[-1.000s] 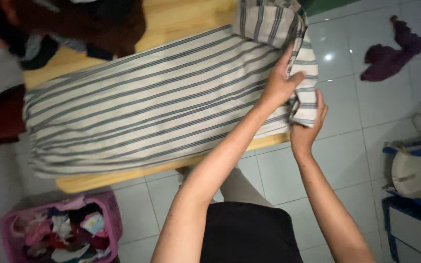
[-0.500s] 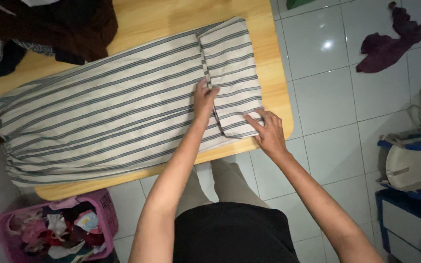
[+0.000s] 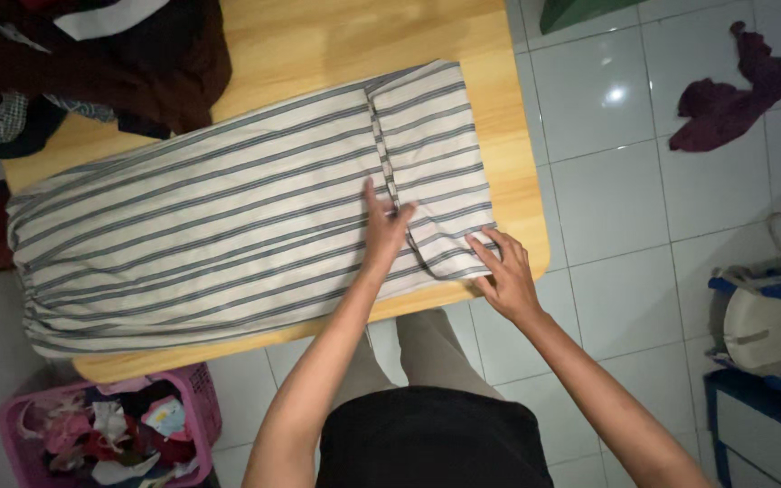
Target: The person folds a striped pair of pants on a wooden table by hand. They spread the pants flat, fold the legs together, and then fold the garment into a rectangular bundle.
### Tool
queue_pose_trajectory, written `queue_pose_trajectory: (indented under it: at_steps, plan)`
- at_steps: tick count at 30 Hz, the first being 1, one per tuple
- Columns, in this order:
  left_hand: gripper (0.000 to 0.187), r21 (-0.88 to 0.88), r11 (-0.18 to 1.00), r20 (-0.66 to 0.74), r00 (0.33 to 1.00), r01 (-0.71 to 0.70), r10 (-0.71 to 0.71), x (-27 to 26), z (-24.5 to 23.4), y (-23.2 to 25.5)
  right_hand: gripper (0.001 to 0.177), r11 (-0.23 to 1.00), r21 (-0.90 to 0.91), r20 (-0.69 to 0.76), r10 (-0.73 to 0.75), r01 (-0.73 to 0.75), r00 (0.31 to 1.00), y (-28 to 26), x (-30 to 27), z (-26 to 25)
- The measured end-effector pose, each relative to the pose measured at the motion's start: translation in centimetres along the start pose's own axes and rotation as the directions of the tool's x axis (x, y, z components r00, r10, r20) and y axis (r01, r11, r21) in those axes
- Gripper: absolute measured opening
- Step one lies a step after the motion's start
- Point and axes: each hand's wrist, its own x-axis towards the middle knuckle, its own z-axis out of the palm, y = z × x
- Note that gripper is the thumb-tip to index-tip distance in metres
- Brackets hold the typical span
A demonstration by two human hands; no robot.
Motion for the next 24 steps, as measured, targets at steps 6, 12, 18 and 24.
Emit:
queue_pose_trajectory:
  at_steps: [6, 12, 18, 24]
  plan:
    - [0.116, 0.197, 0.815, 0.164, 0.838, -0.545, 0.520, -2.8, -1.2, -2.1, 0.081, 0.989, -0.077, 0.059, -0.123, 0.127, 0.991, -0.9, 1.1, -1.0]
    - [0.085, 0.653, 0.631, 0.091, 0.870, -0.419, 0.484, -5.7, -2.2, -0.4, 0.071, 0.782, 0.305, 0.040, 0.559, -0.543, 0.828, 2.7, 4.4, 1.4]
    - [0.072, 0.246, 0.770, 0.273, 0.804, -0.589, 0.528, -4.0, -2.5, 1.8, 0.067, 0.384, 0.735, 0.373, 0.459, -0.559, 0.806, 0.5, 9.4, 0.5]
    - [0.084, -0.372, 0.925, 0.384, 0.920, 0.080, 0.074, -3.0, -13.0, 5.8, 0.079, 0.653, 0.689, 0.371, 0.054, -0.314, 0.927, -12.6, 14.6, 4.4]
